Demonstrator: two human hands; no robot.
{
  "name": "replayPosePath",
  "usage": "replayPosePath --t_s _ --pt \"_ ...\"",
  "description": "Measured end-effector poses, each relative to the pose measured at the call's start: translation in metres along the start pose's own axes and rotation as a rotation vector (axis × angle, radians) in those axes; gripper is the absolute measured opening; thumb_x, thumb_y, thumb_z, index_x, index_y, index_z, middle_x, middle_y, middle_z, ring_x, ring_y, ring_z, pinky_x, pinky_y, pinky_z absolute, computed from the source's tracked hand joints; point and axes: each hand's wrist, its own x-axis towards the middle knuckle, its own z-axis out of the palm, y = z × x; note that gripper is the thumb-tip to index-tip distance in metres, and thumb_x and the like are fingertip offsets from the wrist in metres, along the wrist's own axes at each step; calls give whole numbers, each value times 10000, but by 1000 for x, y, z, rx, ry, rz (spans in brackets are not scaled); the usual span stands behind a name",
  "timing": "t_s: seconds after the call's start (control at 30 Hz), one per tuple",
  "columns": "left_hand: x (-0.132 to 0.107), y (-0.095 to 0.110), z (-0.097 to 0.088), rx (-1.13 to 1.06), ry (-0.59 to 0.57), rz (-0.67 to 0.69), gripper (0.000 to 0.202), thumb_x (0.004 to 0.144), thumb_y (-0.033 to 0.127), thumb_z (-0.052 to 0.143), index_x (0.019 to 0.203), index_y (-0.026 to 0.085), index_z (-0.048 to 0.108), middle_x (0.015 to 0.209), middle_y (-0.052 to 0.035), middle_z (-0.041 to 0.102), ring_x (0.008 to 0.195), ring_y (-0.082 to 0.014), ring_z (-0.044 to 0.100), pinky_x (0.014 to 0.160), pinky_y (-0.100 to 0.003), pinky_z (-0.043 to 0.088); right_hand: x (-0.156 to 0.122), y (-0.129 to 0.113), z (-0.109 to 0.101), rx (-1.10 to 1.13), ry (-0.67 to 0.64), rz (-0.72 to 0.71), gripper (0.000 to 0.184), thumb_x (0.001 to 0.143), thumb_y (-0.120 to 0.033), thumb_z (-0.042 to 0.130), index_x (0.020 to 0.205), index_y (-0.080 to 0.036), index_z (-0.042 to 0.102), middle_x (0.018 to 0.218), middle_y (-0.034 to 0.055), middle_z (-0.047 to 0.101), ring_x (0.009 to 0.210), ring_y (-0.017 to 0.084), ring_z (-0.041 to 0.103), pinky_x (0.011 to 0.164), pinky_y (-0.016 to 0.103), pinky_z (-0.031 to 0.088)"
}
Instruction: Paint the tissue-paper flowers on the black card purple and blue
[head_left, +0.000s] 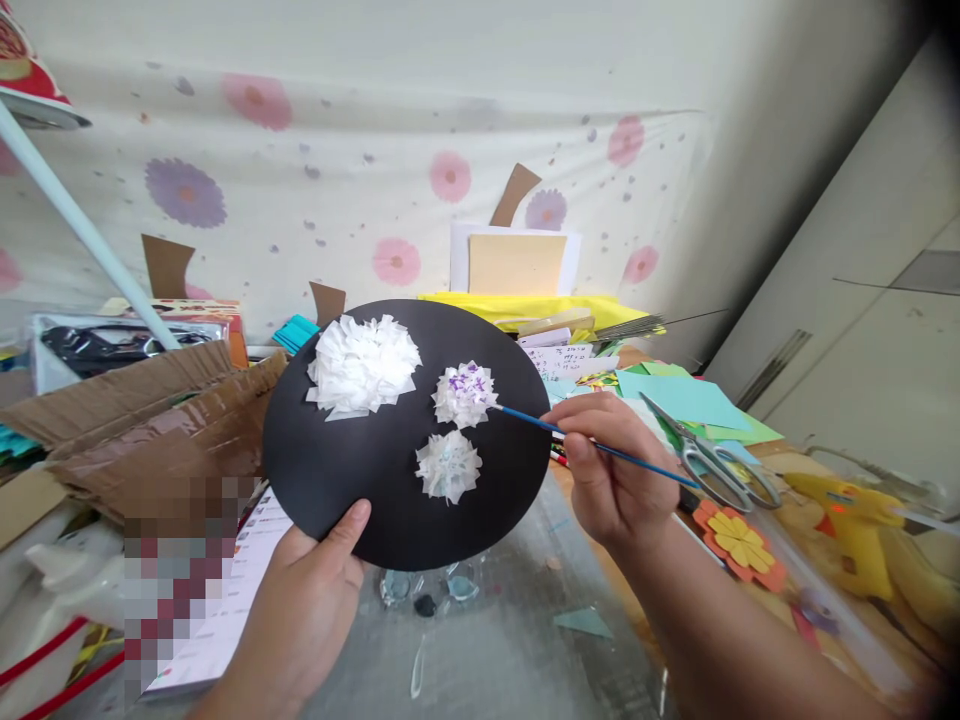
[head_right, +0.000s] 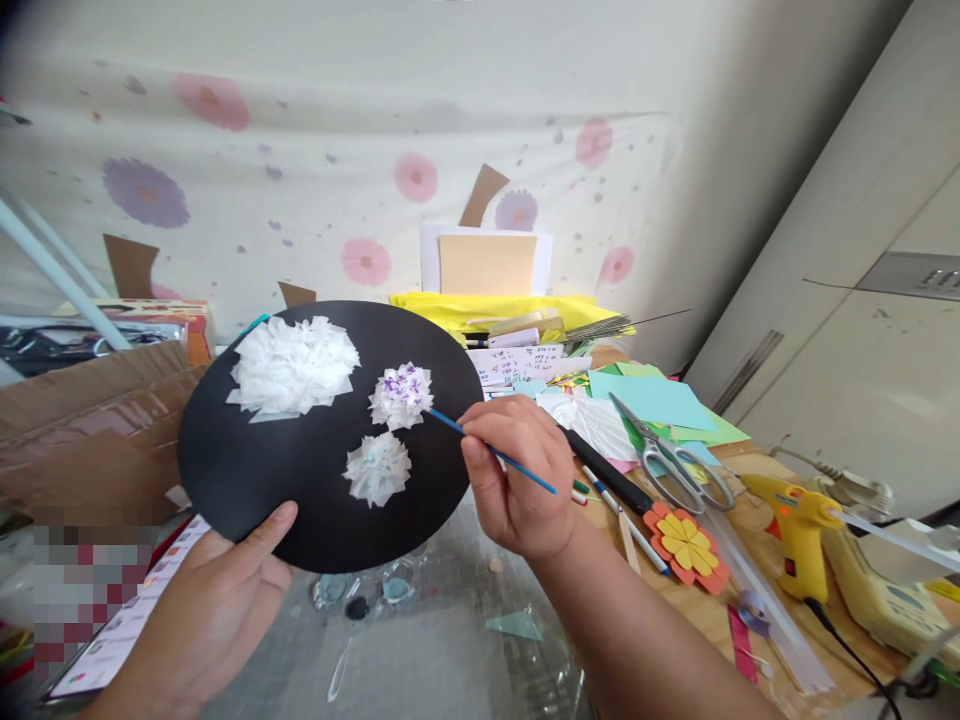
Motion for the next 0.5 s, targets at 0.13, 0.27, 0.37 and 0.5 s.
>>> replayPosePath --t_s 0.13,0.27,0.37,0.5 --pt "-1 0 1 -110 -35 -19 720 809 316 725 1478 348 461 1462 11 579 1407 -277 449 1187 -401 343 0 -1 1 14 158 -82 208 855 -66 537 1003 -167 643 804 60 677 748 205 671 636 376 551" --pt "-2 1 2 -136 -41 -32 702 815 303 723 1467 363 472 1489 24 547 1433 -275 410 1185 -414 355 0 -3 0 36 -22 -27 203 848 -73 550 1002 -176 631 829 64 685 770 208 676 655 383 553" --pt "-2 1 2 -140 -28 -33 700 811 290 729 1462 358 481 1499 26 534 1452 -265 376 1197 -400 332 0 -4 0 -6 53 -37 199 856 -78 540 998 -188 626 806 55 679 752 202 668 640 374 552" --pt "-2 2 2 -121 -22 -50 710 797 335 743 1460 351 490 1474 10 561 1437 -290 398 1187 -426 352 1 -5 -1 -18 -5 -79 151 873 -123 528 976 -196 612 793 53 680 740 206 671 649 390 570"
